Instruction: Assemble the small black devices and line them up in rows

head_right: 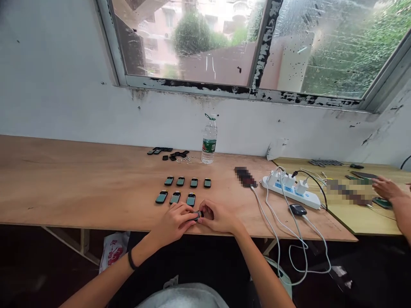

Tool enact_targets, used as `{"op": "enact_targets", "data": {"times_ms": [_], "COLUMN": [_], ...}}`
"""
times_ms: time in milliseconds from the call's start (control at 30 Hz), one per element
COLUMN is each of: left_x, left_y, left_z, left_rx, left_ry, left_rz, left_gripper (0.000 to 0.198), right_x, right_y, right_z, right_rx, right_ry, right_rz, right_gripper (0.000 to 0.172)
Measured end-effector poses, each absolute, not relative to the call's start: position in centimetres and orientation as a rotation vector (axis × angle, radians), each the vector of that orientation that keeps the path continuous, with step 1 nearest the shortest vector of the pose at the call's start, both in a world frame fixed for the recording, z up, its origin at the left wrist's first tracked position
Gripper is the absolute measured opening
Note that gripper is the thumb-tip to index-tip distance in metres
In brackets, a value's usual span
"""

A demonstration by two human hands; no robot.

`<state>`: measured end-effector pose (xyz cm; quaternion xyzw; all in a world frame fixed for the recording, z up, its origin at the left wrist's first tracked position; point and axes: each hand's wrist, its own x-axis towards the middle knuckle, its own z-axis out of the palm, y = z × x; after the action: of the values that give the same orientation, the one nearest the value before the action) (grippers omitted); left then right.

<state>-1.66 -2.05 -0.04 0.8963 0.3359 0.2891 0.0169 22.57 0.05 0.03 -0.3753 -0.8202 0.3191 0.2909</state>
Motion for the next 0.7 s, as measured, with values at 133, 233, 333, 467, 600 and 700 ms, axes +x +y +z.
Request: {"op": "enact_targets", "data": {"times_ms": [133, 233, 333, 467, 600, 700], "left_x": [-1.7, -1.6, -1.6, -1.5, -1.5, -1.5], "left_y": [-2.0, -2.0, -2.0, -2.0, -2.0, -2.0], "left_z": [0.0, 0.0, 0.1, 0.1, 0.2, 0.3], "left_rx": [2.777, 2.765, 2.739, 2.731, 2.742, 2.747], "left_ry": [1.032, 1.012, 1.009, 1.002, 0.991, 0.987], "left_rz": [0.883, 0.876, 0.882, 0.880, 0.888, 0.879], "left_gripper": [0.024, 0.022, 0.021, 0.022, 0.020, 0.019], "right_x": [22.7, 22.8, 22.8, 22.6, 22.1, 21.9], "right_y": [0.2, 0.2, 0.1, -0.4, -0.7, -0.8], "right_z": [-0.3, -0.5, -0.5, -0.3, 0.1, 0.2], "right_rx": [-0.999, -0.989, -0.983, -0.944, -0.943, -0.945], "right_ry": [-2.191, -2.182, -2.156, -2.165, -2.160, -2.138], "right_rz": [0.855, 0.865, 0.850, 0.834, 0.818, 0.842], "right_gripper": [0.024, 0.026, 0.029, 0.025, 0.016, 0.012]}}
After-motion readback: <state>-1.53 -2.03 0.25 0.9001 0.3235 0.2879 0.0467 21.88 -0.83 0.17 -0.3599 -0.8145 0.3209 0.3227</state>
